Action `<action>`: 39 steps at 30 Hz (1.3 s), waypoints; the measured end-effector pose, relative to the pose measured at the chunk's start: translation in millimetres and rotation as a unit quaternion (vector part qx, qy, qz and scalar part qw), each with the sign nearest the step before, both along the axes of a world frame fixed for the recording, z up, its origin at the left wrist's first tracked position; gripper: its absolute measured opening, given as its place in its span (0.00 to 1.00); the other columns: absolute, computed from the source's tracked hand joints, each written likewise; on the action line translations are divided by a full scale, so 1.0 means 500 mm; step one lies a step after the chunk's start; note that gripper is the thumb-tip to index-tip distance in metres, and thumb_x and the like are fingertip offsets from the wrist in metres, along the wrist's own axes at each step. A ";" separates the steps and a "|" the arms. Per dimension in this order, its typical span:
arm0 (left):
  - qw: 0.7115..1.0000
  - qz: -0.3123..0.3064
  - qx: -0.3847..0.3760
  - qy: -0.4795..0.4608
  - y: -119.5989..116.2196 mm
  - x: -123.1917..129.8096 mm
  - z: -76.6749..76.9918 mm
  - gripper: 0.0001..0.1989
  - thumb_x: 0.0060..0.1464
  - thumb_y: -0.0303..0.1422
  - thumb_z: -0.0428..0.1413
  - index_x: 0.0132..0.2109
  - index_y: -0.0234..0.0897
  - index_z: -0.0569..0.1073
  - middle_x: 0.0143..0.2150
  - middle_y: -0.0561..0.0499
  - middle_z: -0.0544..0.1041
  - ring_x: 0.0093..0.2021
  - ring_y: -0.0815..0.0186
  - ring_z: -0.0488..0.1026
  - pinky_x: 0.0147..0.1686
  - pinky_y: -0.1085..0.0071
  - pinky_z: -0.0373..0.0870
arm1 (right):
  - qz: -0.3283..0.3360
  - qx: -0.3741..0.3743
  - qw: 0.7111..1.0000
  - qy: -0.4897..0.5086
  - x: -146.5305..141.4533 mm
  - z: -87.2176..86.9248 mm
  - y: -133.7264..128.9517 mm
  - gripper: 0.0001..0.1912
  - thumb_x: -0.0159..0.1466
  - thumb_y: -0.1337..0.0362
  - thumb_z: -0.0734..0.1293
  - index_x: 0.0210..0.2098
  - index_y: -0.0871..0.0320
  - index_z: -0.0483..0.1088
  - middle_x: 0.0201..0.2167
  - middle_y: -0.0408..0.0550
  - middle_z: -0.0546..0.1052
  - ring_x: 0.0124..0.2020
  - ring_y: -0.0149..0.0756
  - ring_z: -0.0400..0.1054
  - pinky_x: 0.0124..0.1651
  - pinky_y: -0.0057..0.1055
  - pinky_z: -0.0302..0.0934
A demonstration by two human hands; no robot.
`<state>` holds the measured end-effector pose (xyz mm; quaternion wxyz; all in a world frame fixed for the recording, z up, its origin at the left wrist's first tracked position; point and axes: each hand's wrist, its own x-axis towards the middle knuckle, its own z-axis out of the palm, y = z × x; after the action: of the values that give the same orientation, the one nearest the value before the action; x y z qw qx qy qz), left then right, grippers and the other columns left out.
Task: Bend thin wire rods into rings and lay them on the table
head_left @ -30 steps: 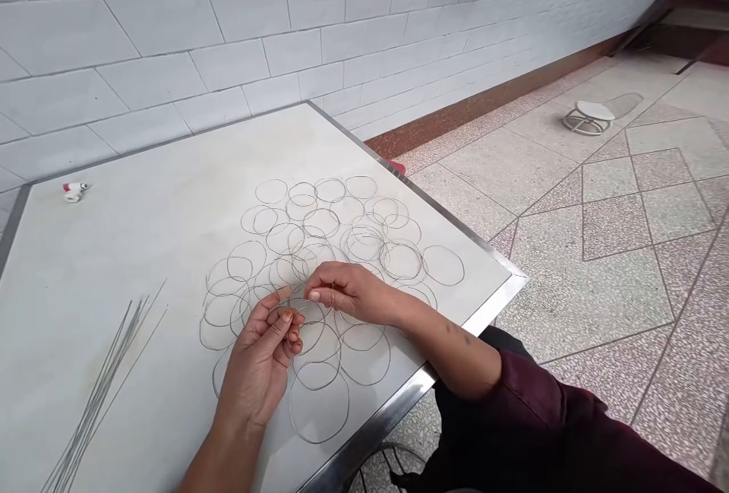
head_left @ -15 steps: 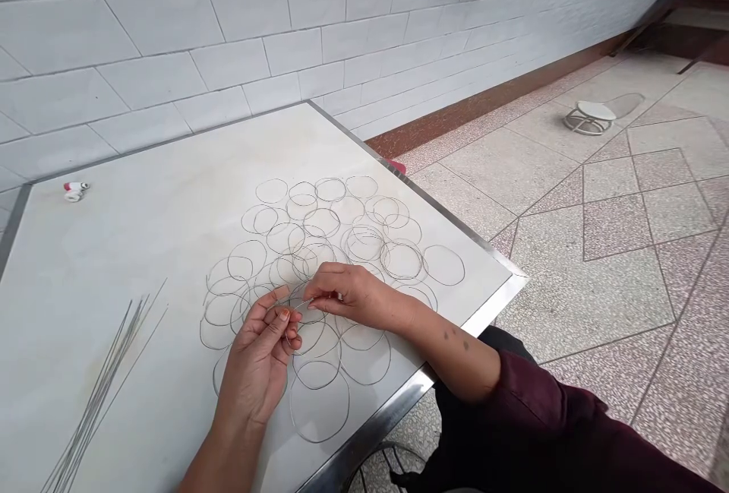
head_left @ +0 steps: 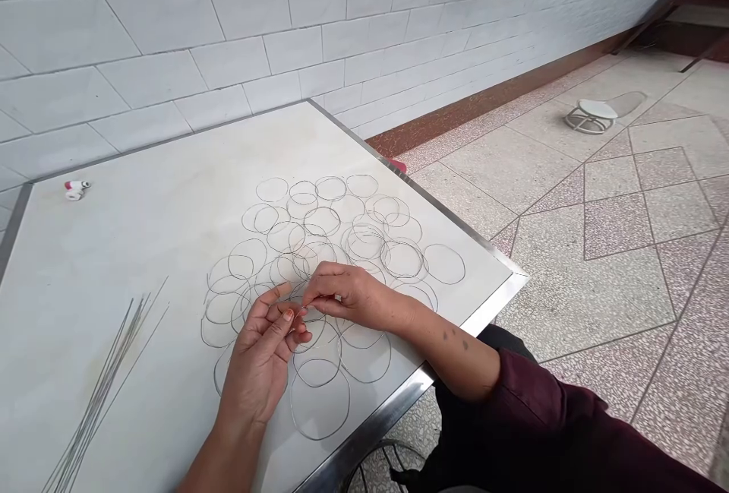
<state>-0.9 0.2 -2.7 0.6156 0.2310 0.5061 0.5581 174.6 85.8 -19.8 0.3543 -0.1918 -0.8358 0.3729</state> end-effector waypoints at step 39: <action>0.994 -0.099 -0.015 -0.031 -0.003 -0.004 0.001 0.23 0.48 0.29 0.67 0.53 0.42 0.78 0.35 0.52 0.75 0.36 0.68 0.71 0.36 0.72 0.72 | 0.079 -0.024 0.996 -0.029 0.011 0.026 0.008 0.07 0.71 0.65 0.65 0.38 0.58 0.74 0.36 0.44 0.71 0.39 0.29 0.68 0.45 0.28 0.67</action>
<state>-2.7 -1.4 -2.2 0.6867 0.2533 0.4696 0.4937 180.2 89.9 -7.0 0.2950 -0.1442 -0.8490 0.4140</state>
